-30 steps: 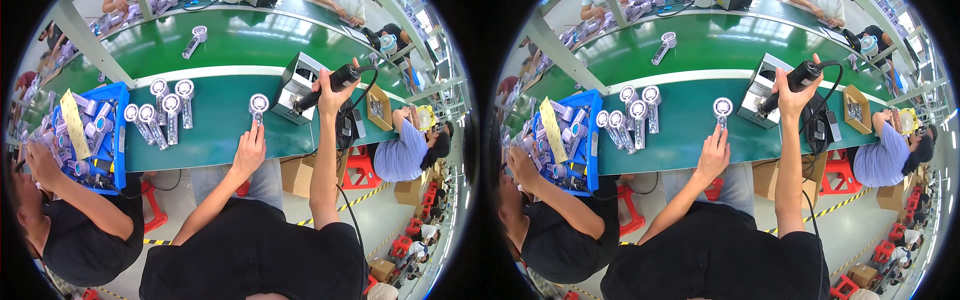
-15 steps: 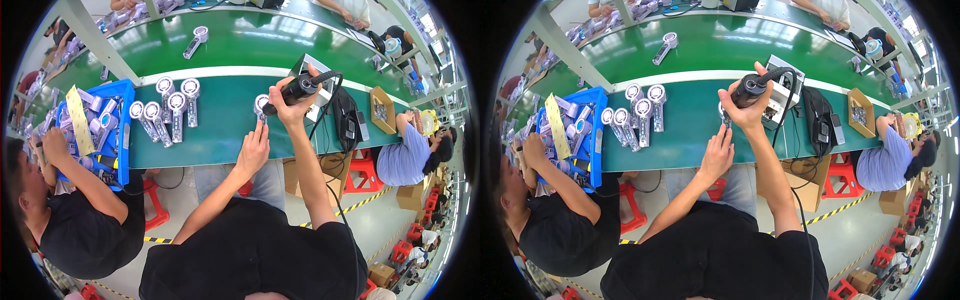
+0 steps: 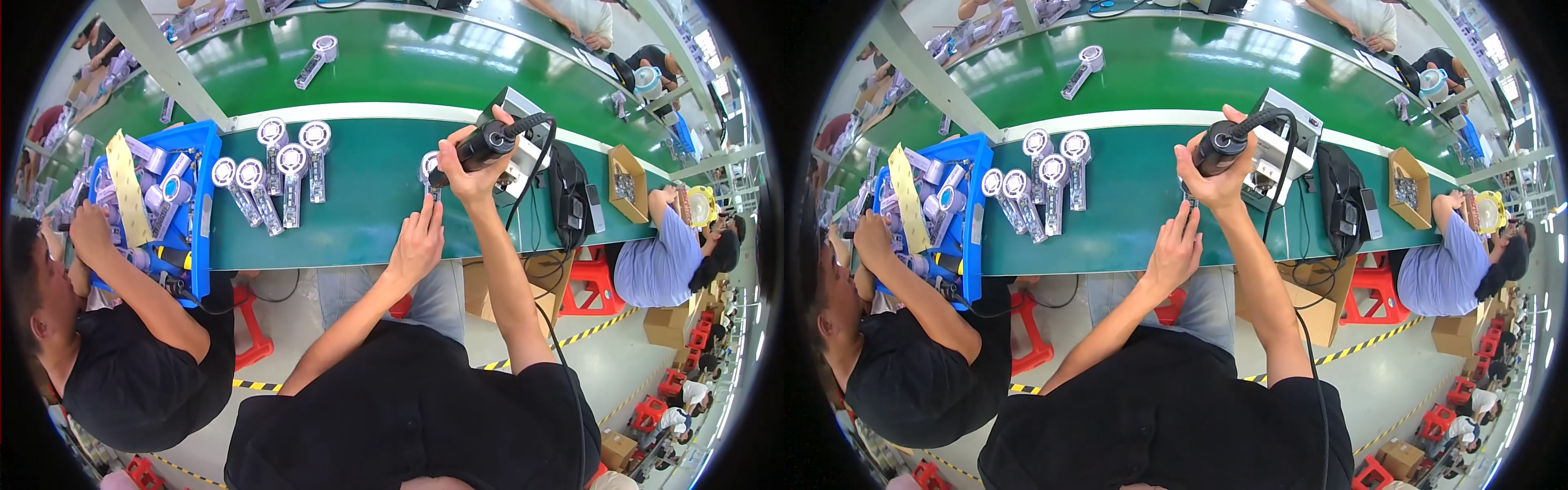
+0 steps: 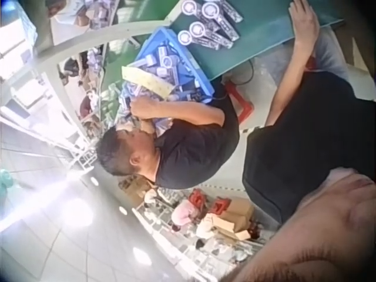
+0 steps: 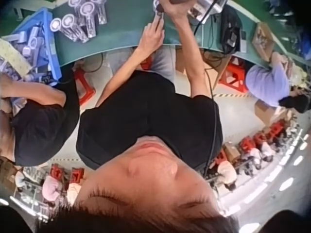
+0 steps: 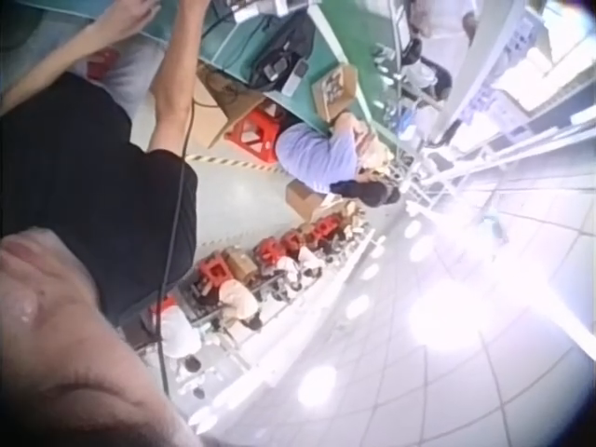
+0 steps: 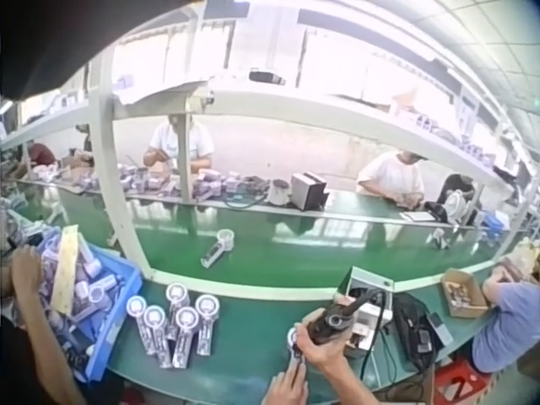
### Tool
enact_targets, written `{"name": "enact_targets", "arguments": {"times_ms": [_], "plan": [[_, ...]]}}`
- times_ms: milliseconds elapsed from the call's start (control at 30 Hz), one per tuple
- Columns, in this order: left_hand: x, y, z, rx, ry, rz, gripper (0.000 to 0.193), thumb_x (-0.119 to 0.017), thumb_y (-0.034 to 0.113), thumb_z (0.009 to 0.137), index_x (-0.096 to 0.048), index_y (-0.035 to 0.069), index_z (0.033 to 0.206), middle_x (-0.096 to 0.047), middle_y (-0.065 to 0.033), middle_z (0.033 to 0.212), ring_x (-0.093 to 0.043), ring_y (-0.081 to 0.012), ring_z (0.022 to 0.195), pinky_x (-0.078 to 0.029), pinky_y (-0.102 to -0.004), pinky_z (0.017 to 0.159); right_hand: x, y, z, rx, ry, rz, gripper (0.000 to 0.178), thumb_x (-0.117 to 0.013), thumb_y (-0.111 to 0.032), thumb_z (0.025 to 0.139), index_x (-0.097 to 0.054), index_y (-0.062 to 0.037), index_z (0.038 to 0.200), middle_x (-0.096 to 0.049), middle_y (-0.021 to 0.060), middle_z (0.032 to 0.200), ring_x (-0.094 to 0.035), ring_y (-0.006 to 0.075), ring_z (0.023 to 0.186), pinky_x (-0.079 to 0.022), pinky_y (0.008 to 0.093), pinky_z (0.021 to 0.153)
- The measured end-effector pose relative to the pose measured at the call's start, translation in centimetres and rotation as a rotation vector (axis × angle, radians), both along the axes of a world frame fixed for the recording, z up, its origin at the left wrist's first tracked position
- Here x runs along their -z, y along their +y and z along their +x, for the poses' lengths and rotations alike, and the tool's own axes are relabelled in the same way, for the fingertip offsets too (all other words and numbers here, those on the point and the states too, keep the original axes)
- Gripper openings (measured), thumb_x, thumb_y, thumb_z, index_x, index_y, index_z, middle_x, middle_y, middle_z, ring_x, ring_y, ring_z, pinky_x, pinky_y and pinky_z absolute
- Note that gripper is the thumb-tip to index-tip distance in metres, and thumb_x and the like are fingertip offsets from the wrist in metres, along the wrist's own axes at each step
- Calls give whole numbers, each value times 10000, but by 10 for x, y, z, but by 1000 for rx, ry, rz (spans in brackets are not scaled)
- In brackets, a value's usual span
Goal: The person assembles electronic components by securing them with screws using an electric screwdriver.
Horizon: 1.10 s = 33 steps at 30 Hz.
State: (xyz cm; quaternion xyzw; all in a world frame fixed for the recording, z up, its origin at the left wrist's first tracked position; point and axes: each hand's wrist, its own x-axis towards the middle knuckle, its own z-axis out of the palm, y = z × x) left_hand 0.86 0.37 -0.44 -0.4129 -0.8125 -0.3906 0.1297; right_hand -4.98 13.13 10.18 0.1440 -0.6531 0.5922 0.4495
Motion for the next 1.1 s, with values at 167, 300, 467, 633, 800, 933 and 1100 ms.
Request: {"name": "enact_targets", "arguments": {"times_ms": [167,300,467,633,800,933,1100], "plan": [[-2,1,-1,0,32,-6,546,-645,31,813,-497,-133,1312,-509,-297,1343,-553,-300,856,-474,-384,778,1,-1,0,44,-10,133,808,-724,93,792,-251,-24,1436,-581,44,676,-563,96,553,-436,218,497],[-7,-2,-1,47,-20,10,587,-647,24,777,-485,-137,1318,-490,-310,1353,-551,-324,887,-473,-398,798,-1,-5,5,75,-20,43,823,-732,85,793,-236,-29,1440,-586,40,691,-561,91,559,-431,209,515],[-10,-11,-7,107,-90,-2,593,-634,-20,764,-490,-100,1334,-487,-306,1356,-557,-367,949,-479,-423,861,-24,26,32,240,18,-82,828,-732,85,798,-221,-76,1430,-614,67,722,-579,115,557,-499,253,541],[-9,4,-26,90,-90,37,568,-690,-2,789,-526,-37,1332,-507,-253,1369,-576,-373,972,-497,-433,881,-76,69,54,464,37,-32,763,-693,88,831,-238,-69,1424,-606,85,721,-583,134,534,-505,265,526],[-6,13,-29,73,-51,92,543,-743,43,794,-564,-4,1305,-517,-212,1388,-589,-344,950,-519,-425,850,-62,84,46,371,-15,-62,804,-732,71,822,-255,-82,1450,-602,72,696,-560,121,509,-470,252,500],[-5,10,-28,111,-52,127,458,-742,30,792,-626,19,1235,-542,-200,1368,-587,-280,837,-533,-387,772,-62,85,42,341,-80,-94,795,-742,47,832,-282,-98,1464,-584,60,690,-559,122,509,-453,251,488],[-3,12,-29,127,-17,152,369,-734,10,795,-677,31,1159,-580,-196,1312,-575,-247,757,-533,-369,707,-64,78,46,248,-141,-235,785,-710,45,855,-266,-120,1481,-570,61,689,-555,137,483,-458,267,476]]}}
